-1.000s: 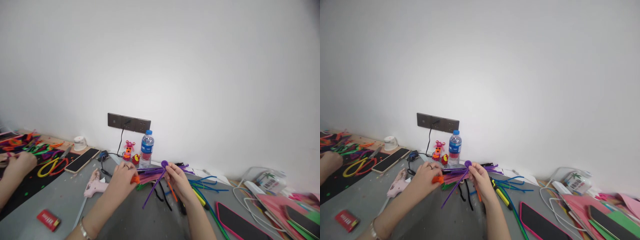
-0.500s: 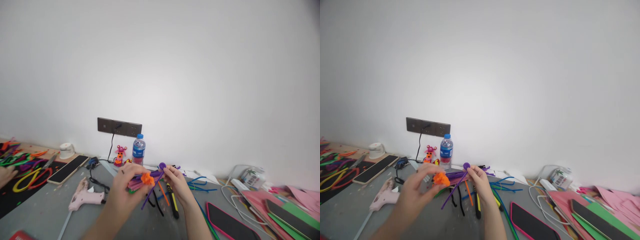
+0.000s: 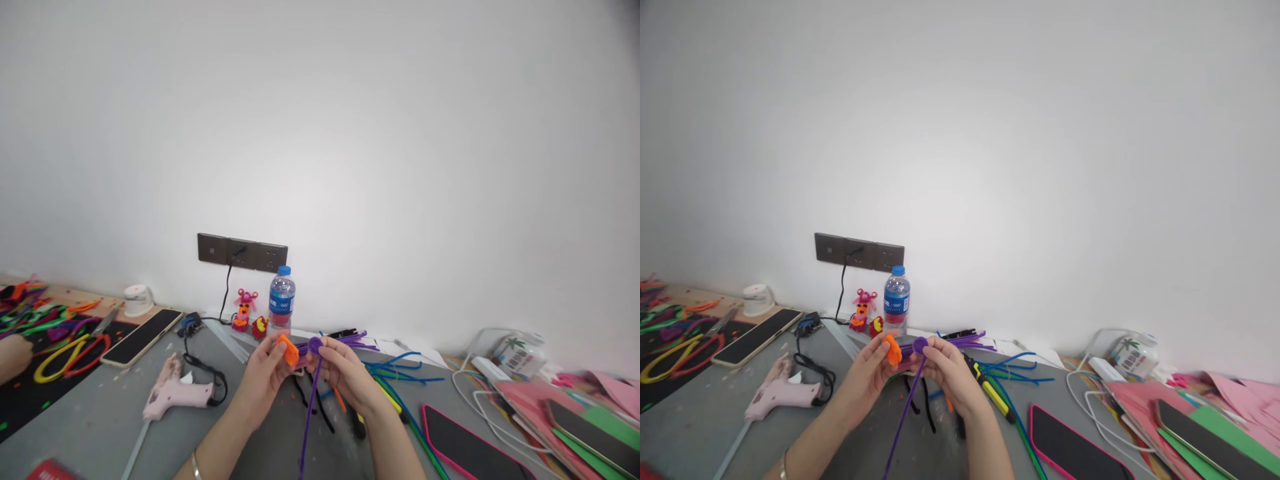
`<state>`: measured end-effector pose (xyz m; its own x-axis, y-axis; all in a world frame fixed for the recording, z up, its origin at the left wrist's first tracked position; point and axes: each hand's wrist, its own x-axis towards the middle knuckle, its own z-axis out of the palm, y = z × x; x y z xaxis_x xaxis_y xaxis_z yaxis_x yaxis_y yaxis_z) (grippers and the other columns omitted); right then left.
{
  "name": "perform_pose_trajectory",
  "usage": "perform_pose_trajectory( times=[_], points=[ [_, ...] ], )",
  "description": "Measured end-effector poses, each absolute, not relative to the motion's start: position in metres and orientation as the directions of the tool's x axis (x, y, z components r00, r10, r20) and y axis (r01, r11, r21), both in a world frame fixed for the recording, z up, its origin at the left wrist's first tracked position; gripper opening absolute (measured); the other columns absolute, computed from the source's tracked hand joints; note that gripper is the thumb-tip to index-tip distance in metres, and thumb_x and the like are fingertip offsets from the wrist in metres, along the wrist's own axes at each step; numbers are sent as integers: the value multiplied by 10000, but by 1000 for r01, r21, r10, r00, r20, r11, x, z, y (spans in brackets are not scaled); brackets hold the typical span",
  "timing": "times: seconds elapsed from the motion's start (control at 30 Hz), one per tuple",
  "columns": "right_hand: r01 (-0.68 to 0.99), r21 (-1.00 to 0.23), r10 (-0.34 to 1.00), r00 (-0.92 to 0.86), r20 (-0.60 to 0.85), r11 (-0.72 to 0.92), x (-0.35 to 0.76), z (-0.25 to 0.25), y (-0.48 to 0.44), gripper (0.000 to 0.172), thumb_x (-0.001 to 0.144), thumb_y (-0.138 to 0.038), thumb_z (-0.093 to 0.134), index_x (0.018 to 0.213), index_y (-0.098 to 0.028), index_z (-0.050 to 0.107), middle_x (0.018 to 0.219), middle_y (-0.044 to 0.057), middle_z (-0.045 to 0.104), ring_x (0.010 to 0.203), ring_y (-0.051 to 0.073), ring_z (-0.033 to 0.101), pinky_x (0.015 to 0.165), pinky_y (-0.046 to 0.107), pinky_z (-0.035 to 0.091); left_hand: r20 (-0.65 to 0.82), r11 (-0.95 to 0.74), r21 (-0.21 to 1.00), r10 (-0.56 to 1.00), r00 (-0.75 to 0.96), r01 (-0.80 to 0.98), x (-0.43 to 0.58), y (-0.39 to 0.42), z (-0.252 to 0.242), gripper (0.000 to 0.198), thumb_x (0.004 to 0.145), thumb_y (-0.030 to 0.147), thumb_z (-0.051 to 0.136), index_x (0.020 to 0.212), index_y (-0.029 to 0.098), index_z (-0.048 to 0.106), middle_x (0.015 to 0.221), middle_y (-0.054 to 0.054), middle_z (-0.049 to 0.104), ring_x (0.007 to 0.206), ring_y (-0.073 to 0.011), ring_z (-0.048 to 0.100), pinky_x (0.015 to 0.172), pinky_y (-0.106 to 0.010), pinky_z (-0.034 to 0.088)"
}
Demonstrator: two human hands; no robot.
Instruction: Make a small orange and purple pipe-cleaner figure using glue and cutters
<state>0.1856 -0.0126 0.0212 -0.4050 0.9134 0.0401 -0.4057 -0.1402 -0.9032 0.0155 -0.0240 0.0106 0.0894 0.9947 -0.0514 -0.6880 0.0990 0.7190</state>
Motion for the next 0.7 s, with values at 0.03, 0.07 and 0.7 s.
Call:
perform_pose_trajectory(
  times=[0.03, 0.07, 0.7],
  points=[
    [-408, -902, 908, -416, 44, -143, 184, 21, -13, 203, 780, -335, 726, 771, -173, 603, 739, 18, 685, 661, 126, 630, 671, 237, 461, -85, 121, 692, 993, 86, -712, 14, -24, 11, 406, 661, 271, 829, 999, 149, 640, 723, -6, 688, 593, -90, 646, 562, -165, 557],
    [-410, -901, 905, -423, 48, -143, 182, 21, -14, 198, 784, -330, 723, 771, -171, 604, 740, 18, 684, 661, 122, 625, 665, 232, 459, -119, 139, 666, 990, 80, -733, 12, -24, 12, 375, 685, 249, 812, 1004, 151, 642, 724, -7, 689, 594, -90, 652, 551, -158, 557],
    [-380, -905, 904, -428, -13, -193, 179, 19, -17, 266, 738, -377, 754, 733, -162, 597, 639, -8, 621, 532, 86, 543, 543, 196, 419, 307, -302, 949, 950, 50, -89, 8, -24, -1, 405, 702, 189, 712, 1084, 208, 581, 848, -19, 692, 806, -187, 675, 762, -308, 534]
  ],
)
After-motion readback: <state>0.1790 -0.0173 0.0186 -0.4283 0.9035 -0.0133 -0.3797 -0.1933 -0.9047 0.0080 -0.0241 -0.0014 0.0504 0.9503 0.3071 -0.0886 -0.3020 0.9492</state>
